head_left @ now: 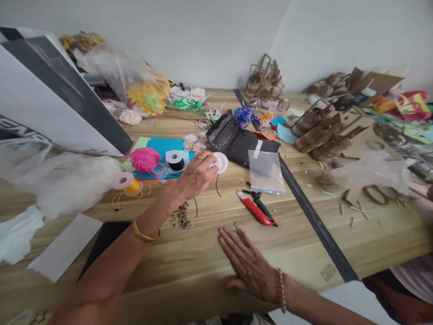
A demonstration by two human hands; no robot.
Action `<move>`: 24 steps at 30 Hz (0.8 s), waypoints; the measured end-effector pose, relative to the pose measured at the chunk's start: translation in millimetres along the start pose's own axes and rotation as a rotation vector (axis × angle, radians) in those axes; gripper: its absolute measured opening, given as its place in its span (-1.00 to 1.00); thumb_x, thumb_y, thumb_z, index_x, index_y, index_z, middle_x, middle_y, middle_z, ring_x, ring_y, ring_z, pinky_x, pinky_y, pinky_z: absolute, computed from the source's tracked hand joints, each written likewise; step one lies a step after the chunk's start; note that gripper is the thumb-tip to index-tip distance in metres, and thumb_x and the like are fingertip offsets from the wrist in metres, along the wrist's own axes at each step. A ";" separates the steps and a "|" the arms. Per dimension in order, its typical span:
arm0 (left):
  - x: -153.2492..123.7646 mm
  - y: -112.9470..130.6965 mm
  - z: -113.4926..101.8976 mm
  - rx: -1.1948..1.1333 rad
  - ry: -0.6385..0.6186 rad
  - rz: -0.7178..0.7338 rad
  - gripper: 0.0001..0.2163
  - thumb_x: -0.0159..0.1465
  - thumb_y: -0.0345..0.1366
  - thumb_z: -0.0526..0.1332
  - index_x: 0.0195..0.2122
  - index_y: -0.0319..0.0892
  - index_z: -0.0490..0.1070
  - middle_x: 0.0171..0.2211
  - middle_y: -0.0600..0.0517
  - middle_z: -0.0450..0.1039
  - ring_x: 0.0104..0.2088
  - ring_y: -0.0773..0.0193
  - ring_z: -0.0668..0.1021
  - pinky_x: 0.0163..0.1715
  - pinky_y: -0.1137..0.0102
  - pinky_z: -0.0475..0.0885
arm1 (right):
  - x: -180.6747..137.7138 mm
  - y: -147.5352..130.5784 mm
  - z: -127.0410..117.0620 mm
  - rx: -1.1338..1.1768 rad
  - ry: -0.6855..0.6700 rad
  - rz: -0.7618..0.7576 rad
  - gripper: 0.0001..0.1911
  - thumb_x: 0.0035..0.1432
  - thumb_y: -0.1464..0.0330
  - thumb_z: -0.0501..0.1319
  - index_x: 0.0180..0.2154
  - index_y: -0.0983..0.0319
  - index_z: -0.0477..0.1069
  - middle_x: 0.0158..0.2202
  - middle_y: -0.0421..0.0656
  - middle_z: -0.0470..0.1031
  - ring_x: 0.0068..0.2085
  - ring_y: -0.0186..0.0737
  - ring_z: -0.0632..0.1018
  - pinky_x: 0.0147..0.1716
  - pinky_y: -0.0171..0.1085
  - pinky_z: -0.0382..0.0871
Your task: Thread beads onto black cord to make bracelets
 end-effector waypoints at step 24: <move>-12.5 2.3 6.2 -0.032 -0.025 -0.029 -0.87 0.29 -0.42 0.12 -0.23 -0.28 0.45 -0.10 -0.16 0.40 0.00 0.06 0.40 -0.01 0.10 0.37 | -3.8 24.6 -1.5 0.022 -0.011 -0.020 -0.15 0.28 0.00 -0.06 0.33 0.41 -0.31 0.35 0.12 -0.10 0.36 0.01 -0.10 0.29 0.12 -0.20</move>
Point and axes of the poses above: each hand's wrist, its own x-axis towards the middle knuckle, its own z-axis out of the palm, y = z × x, the point moved 2 cm from there along x, towards the middle knuckle
